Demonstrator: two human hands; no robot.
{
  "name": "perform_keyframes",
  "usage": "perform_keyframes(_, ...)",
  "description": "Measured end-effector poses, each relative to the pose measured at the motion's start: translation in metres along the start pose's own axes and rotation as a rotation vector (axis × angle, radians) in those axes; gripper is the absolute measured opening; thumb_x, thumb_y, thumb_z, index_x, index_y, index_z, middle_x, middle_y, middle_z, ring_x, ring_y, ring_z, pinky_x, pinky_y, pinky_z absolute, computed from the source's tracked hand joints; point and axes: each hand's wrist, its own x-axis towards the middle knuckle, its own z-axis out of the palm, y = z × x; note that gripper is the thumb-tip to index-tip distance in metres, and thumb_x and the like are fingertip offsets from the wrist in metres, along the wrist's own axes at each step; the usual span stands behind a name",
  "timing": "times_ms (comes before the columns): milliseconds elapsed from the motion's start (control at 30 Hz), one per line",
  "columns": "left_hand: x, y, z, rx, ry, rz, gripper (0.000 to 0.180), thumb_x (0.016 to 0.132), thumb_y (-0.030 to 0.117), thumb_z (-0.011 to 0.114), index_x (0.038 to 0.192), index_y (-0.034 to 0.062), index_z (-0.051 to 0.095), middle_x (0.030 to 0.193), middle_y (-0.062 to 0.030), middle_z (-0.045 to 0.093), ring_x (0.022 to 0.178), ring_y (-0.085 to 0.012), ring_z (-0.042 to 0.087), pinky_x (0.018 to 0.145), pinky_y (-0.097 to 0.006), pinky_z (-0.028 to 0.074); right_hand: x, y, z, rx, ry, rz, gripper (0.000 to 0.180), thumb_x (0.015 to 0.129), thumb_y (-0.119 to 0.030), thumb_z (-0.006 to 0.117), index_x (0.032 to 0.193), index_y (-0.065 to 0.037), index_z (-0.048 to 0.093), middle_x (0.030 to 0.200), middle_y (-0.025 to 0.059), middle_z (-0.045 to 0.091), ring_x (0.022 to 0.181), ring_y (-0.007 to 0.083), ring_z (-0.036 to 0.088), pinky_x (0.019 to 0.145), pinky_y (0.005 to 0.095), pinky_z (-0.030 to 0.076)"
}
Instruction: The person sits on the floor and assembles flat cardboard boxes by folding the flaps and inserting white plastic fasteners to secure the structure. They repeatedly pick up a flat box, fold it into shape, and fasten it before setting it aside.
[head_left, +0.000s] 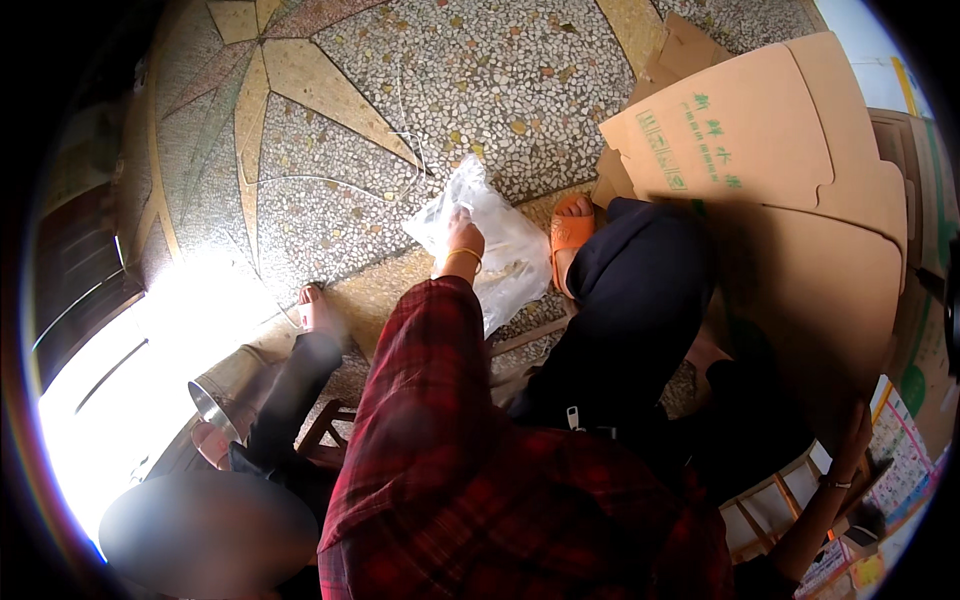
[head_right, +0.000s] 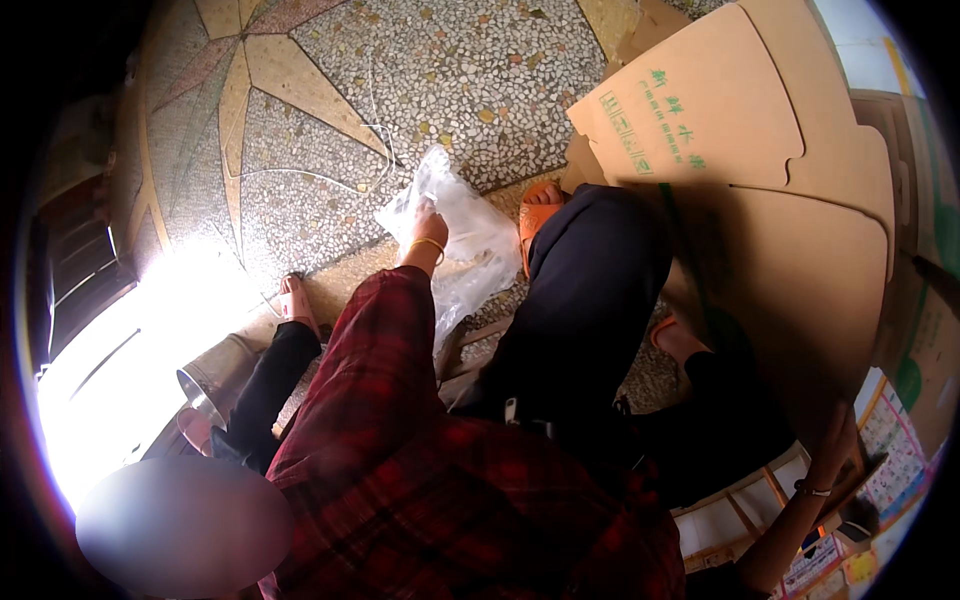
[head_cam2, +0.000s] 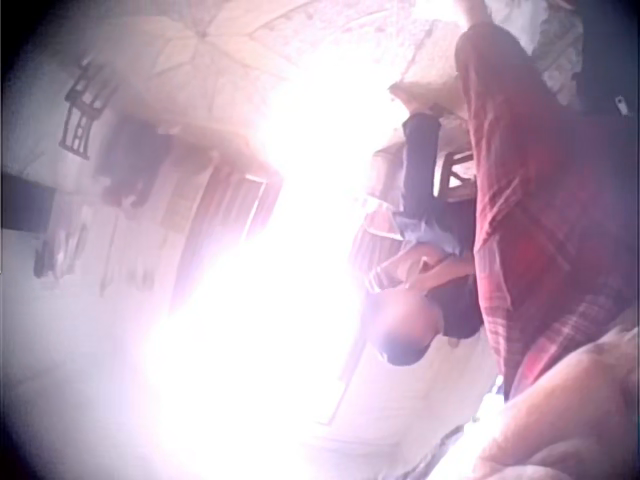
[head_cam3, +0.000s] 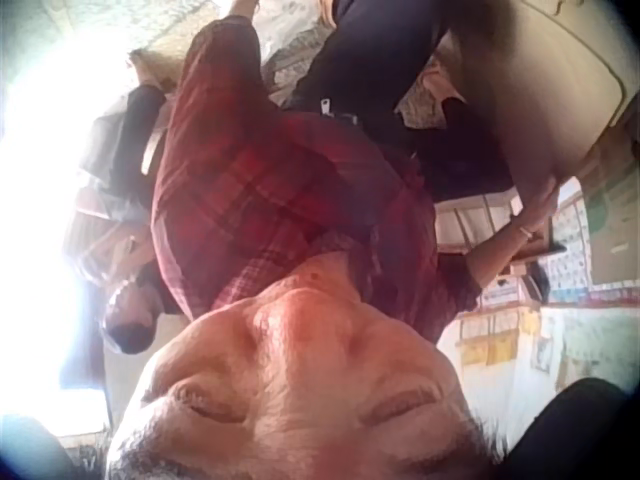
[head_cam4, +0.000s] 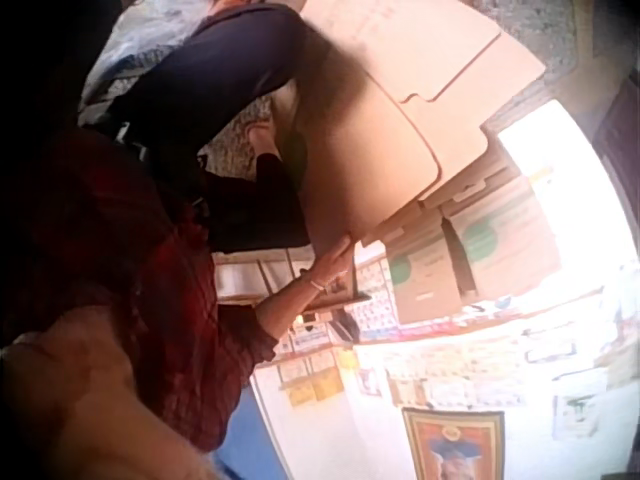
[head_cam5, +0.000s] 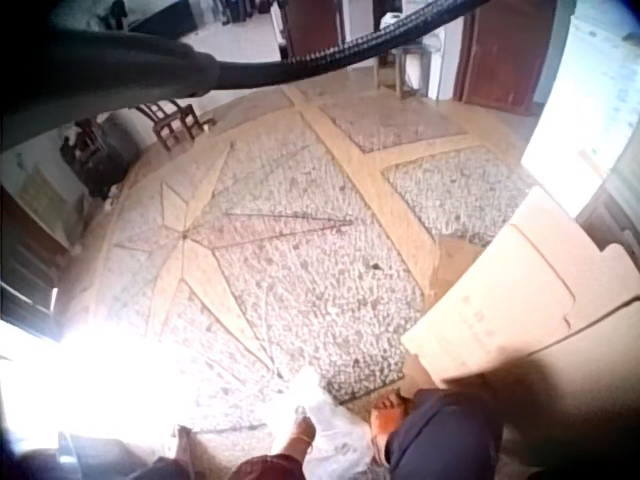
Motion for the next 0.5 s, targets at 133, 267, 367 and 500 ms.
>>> perform_keyframes(133, 0.077, -0.053, 0.069, 0.191, -0.078, 0.063, 0.038, 0.085, 0.017, 0.042, 0.118, -0.0013, 0.046, 0.12, -0.0211, 0.049, 0.114, -0.0313, 0.045, 0.095, -0.04, 0.037, -0.002, 0.011, -0.001, -0.023, 0.046, 0.012, 0.035, 0.093, -0.026, 0.042, 0.095, 0.007, 0.054, 0.084, 0.0126, 0.058, 0.078, 0.0179, 0.05, 0.074, 0.0309, 0.041)
perform_keyframes(267, 0.068, -0.053, 0.063, 0.354, 0.127, -0.032, 0.035, 0.082, 0.033, 0.049, 0.109, 0.0118, 0.06, 0.122, -0.0094, 0.052, 0.117, -0.0296, 0.042, 0.095, -0.06, 0.02, 0.006, 0.014, 0.007, 0.046, 0.073, 0.041, 0.039, 0.093, -0.028, 0.043, 0.101, 0.009, 0.054, 0.09, 0.0142, 0.06, 0.082, 0.0193, 0.053, 0.077, 0.0314, 0.042)
perform_keyframes(367, 0.043, -0.012, 0.033, 0.422, 0.114, 0.035, 0.037, 0.082, 0.035, 0.049, 0.11, 0.0127, 0.059, 0.12, -0.0091, 0.053, 0.117, -0.0288, 0.042, 0.097, -0.056, 0.021, -0.009, 0.008, -0.003, 0.012, 0.122, 0.068, 0.042, 0.093, -0.029, 0.044, 0.106, 0.01, 0.054, 0.096, 0.0157, 0.061, 0.087, 0.0208, 0.055, 0.079, 0.0317, 0.042)
perform_keyframes(500, 0.045, -0.049, 0.044, 0.33, 0.191, -0.038, 0.036, 0.085, 0.033, 0.048, 0.111, 0.0098, 0.057, 0.122, -0.0133, 0.051, 0.118, -0.0331, 0.041, 0.099, -0.048, 0.027, 0.005, 0.004, 0.002, 0.01, 0.092, 0.016, 0.042, 0.092, -0.03, 0.045, 0.106, 0.009, 0.054, 0.097, 0.017, 0.061, 0.088, 0.0226, 0.056, 0.079, 0.0319, 0.042)
